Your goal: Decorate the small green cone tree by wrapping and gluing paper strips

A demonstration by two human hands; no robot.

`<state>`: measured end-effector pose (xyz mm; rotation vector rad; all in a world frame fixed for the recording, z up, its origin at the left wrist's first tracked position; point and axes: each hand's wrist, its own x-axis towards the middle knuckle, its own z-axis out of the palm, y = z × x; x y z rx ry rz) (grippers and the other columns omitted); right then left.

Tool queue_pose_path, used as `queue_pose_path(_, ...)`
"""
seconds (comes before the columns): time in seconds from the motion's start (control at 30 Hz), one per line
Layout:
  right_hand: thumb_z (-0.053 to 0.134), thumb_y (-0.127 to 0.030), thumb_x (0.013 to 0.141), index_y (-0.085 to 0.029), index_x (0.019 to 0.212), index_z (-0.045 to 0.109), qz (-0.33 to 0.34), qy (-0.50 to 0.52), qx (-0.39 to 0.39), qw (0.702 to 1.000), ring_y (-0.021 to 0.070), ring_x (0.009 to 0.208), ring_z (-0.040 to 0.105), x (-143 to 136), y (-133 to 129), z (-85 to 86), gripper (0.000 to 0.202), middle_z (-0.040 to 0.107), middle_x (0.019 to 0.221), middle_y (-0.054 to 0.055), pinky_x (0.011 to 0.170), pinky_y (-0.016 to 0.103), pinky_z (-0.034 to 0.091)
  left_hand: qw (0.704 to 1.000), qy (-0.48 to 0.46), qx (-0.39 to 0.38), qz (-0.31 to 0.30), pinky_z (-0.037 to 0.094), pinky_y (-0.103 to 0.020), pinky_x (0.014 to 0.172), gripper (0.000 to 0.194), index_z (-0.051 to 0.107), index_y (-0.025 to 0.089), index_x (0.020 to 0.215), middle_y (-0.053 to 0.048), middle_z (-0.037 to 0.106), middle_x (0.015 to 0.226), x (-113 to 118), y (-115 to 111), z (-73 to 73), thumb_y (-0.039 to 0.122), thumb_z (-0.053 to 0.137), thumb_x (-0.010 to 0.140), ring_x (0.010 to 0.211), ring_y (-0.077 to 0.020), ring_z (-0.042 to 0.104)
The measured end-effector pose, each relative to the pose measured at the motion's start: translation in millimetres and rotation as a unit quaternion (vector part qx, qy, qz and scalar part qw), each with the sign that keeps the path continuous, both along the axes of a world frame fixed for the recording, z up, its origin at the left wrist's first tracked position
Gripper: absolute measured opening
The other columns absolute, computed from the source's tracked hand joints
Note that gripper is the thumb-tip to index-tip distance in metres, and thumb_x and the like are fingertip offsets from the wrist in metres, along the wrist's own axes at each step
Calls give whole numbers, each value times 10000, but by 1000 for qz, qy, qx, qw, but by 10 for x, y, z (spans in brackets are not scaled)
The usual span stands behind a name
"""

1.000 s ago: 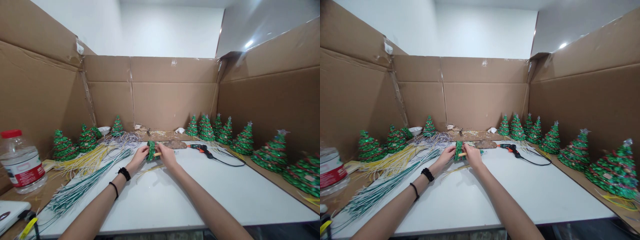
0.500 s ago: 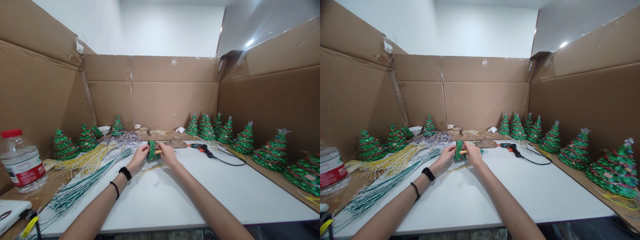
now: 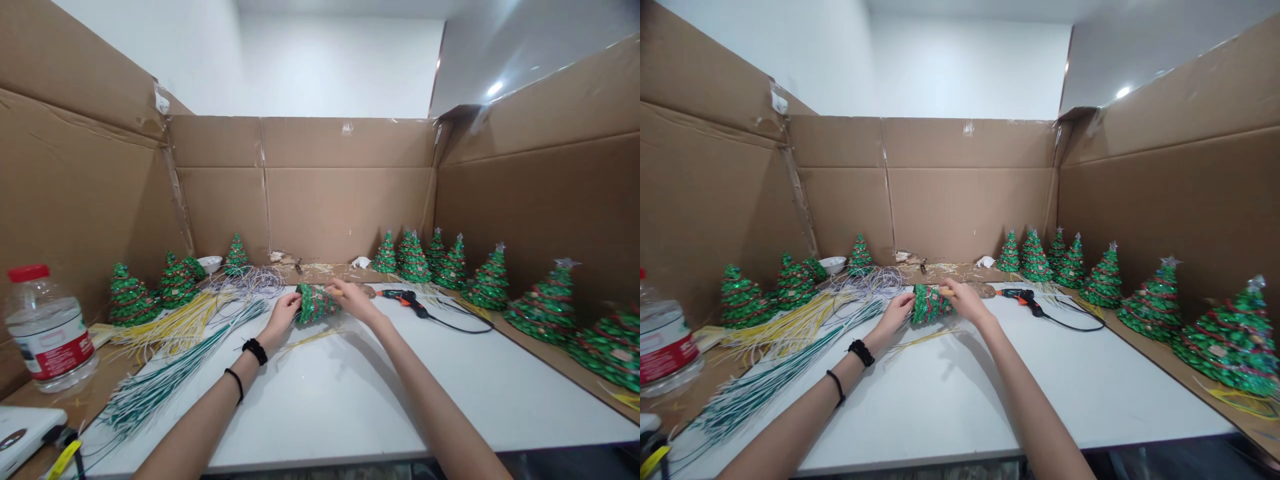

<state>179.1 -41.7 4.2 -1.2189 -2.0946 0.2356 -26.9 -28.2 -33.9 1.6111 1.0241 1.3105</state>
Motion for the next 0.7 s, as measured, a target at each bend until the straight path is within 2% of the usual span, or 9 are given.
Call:
queue_pose_path(0.03, 397, -233, 860, -202, 984, 609, -20, 24, 3, 1000, 179, 779, 604, 126, 50, 18, 248, 689, 863, 36, 658, 231, 390, 1000, -1, 3, 1, 435, -280, 721, 181, 677, 133, 744, -52, 672, 754, 2, 2, -1, 287, 591, 703, 734, -176, 578)
queue_pose_path(0.13, 372, -195, 857, -168, 1038, 590, -190, 59, 0, 980, 202, 868, 589, 581, 182, -17, 285, 671, 963, 85, 714, 253, 390, 1000, 1, 9, 0, 434, -282, 724, 181, 674, 134, 729, -52, 672, 744, -1, 7, -3, 292, 595, 690, 730, -178, 579)
queue_pose_path(0.23, 401, -136, 819, -129, 1066, 593, -379, -18, -6, 925, 247, 971, 544, 1053, 206, -176, 313, 634, 1038, 143, 809, 299, 353, 1000, 1, 15, -4, 440, -286, 720, 191, 676, 136, 719, -56, 675, 744, -13, 9, -4, 311, 608, 682, 731, -183, 585)
queue_pose_path(0.33, 432, -215, 842, -66, 1156, 547, -472, -81, 8, 878, 305, 1054, 482, 1378, 127, -352, 365, 586, 1101, 202, 865, 358, 322, 1000, -14, 16, -4, 448, -291, 731, 208, 683, 141, 730, -56, 684, 750, -20, 7, 3, 333, 633, 668, 743, -189, 596)
queue_pose_path(0.43, 454, -335, 858, -35, 1158, 543, -512, -86, -33, 854, 326, 1079, 468, 1480, 61, -435, 433, 569, 1131, 220, 875, 375, 326, 1000, -13, 5, -9, 454, -290, 726, 227, 687, 143, 745, -53, 689, 748, -18, 0, 29, 347, 665, 648, 754, -195, 601)
queue_pose_path(0.7, 532, -519, 770, -47, 1155, 562, -506, -92, -130, 848, 336, 1155, 445, 1354, 67, -445, 609, 564, 1155, 216, 881, 397, 370, 1000, 4, -8, -22, 446, -264, 659, 237, 685, 159, 733, -39, 683, 718, 43, -76, 92, 377, 668, 643, 719, -181, 586)
